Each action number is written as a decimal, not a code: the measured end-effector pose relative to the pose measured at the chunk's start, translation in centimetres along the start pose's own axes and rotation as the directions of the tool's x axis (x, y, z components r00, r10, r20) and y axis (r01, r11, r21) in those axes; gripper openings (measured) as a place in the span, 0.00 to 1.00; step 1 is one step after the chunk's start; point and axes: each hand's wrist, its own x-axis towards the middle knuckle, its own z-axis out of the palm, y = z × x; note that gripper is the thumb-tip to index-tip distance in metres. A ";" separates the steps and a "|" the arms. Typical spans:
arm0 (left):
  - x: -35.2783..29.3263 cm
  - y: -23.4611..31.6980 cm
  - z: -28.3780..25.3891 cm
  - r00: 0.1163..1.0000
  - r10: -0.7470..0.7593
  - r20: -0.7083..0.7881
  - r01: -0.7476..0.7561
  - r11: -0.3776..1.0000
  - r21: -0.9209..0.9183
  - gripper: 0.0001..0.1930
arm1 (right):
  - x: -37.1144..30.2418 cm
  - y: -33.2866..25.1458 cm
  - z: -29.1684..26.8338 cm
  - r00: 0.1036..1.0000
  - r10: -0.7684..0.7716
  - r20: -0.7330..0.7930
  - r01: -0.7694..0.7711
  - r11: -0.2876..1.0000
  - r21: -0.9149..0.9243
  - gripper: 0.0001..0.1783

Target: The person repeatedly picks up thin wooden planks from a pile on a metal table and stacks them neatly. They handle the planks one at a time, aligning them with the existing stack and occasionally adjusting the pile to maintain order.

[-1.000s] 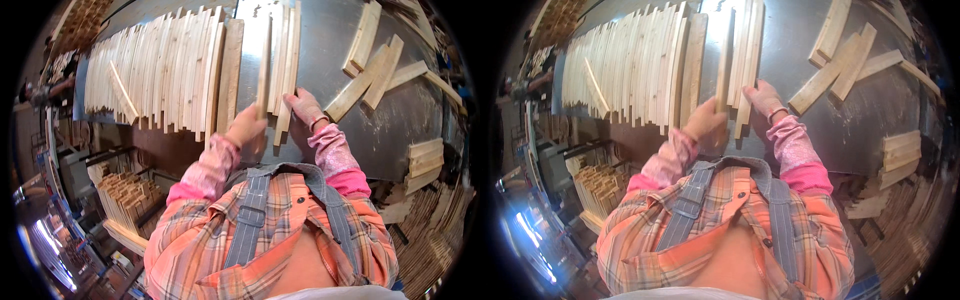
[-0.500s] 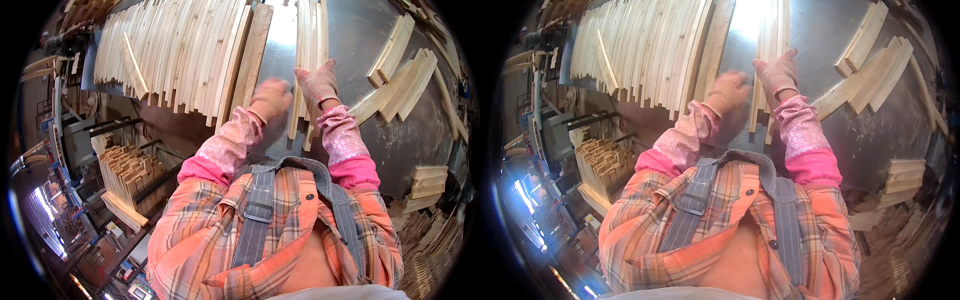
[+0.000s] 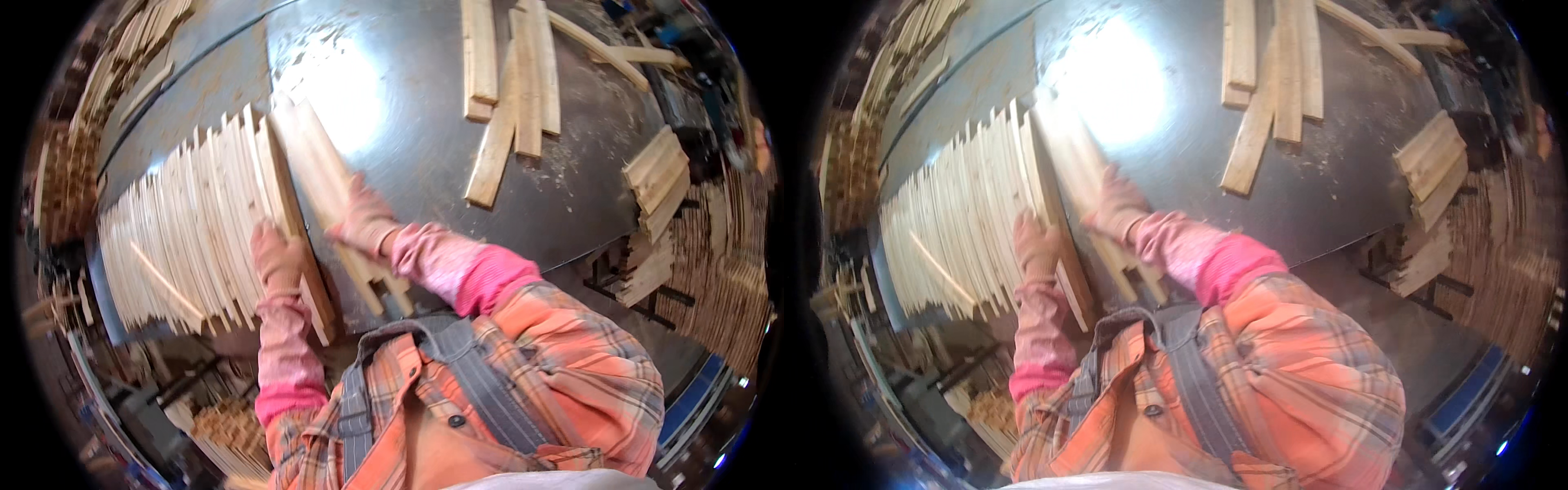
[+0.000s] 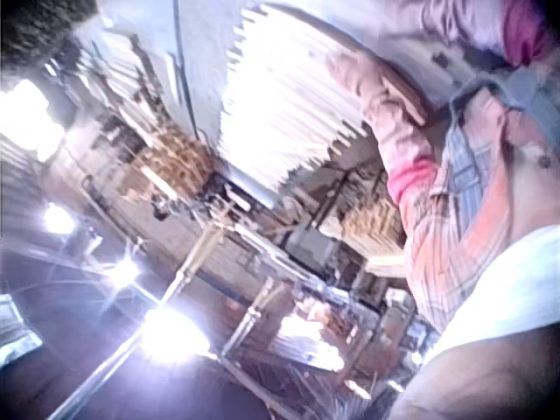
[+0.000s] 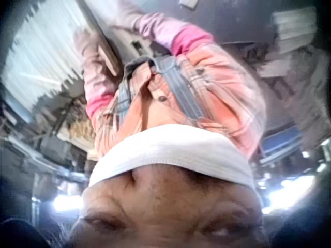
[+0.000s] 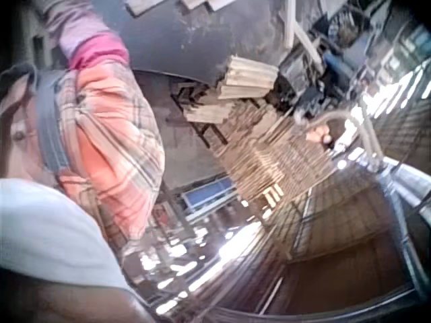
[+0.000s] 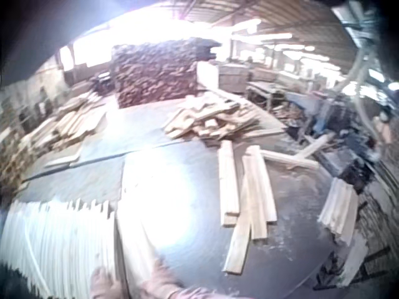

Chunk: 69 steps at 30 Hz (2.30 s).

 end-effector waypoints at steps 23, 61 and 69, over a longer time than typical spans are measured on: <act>20.3 42.6 16.9 0.871 0.164 0.463 0.078 0.884 -0.460 0.41 | 7.7 32.6 -29.1 0.735 0.550 -0.396 -0.411 0.827 0.385 0.48; -0.1 20.3 2.5 0.820 -0.339 0.460 0.437 0.891 -0.123 0.34 | 0.0 31.3 -22.9 0.749 0.336 -0.570 -0.418 0.908 -0.014 0.58; -5.8 14.8 -1.0 0.857 -0.219 0.466 0.283 0.956 -0.072 0.47 | -7.0 22.8 -14.2 0.914 0.217 -0.342 0.001 0.843 0.538 0.24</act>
